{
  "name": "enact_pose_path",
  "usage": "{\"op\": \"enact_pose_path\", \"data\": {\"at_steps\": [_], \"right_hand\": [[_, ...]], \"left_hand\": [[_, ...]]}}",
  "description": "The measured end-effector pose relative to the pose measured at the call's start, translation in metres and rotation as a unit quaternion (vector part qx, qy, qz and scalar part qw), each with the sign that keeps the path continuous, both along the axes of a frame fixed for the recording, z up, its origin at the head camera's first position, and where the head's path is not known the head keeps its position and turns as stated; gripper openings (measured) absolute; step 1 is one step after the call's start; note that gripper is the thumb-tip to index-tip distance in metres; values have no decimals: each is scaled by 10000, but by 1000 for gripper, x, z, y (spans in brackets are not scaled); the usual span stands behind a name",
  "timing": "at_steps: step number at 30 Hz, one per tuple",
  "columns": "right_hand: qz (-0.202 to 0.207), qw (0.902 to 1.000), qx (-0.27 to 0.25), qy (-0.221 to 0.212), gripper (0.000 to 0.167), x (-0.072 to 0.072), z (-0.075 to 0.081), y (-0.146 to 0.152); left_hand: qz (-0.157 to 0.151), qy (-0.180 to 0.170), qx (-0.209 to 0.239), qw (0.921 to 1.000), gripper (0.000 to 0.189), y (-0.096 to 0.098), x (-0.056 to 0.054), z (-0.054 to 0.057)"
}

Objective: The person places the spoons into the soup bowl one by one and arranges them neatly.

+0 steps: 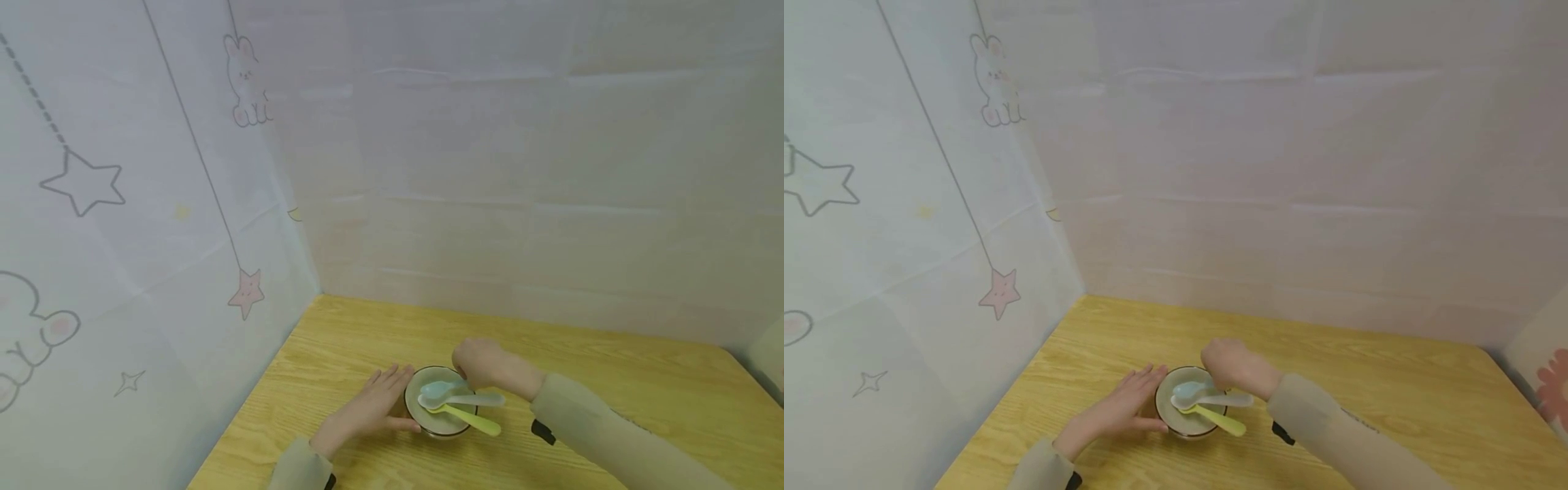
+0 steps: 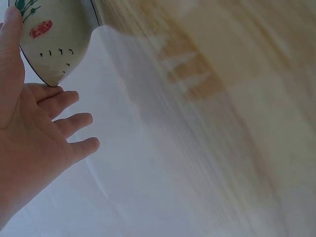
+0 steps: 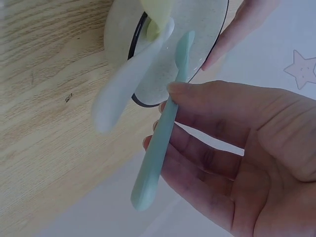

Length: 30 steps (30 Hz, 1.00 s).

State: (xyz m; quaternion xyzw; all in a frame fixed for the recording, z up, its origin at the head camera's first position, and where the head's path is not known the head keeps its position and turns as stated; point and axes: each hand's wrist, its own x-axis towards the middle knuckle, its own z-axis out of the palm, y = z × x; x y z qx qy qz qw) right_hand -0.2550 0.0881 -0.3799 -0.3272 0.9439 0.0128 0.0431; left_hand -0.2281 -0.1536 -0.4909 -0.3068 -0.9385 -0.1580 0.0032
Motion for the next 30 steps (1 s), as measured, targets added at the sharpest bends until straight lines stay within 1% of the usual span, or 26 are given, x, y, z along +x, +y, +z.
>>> {"op": "enact_pose_path", "data": {"at_steps": [9,18,30], "right_hand": [[99,9996,88,240,32,-3,-4,-2],[312,9967,326,672,38,-9,-12,-2],[256,9968,437,626,36,-13,-15,-7]], "left_hand": [[3,-48,-31,10000,101,0,0,-1],[64,-163,-50,9998,101,1,0,-1],[53,-135,-31,9999,101,0,0,-1]]}}
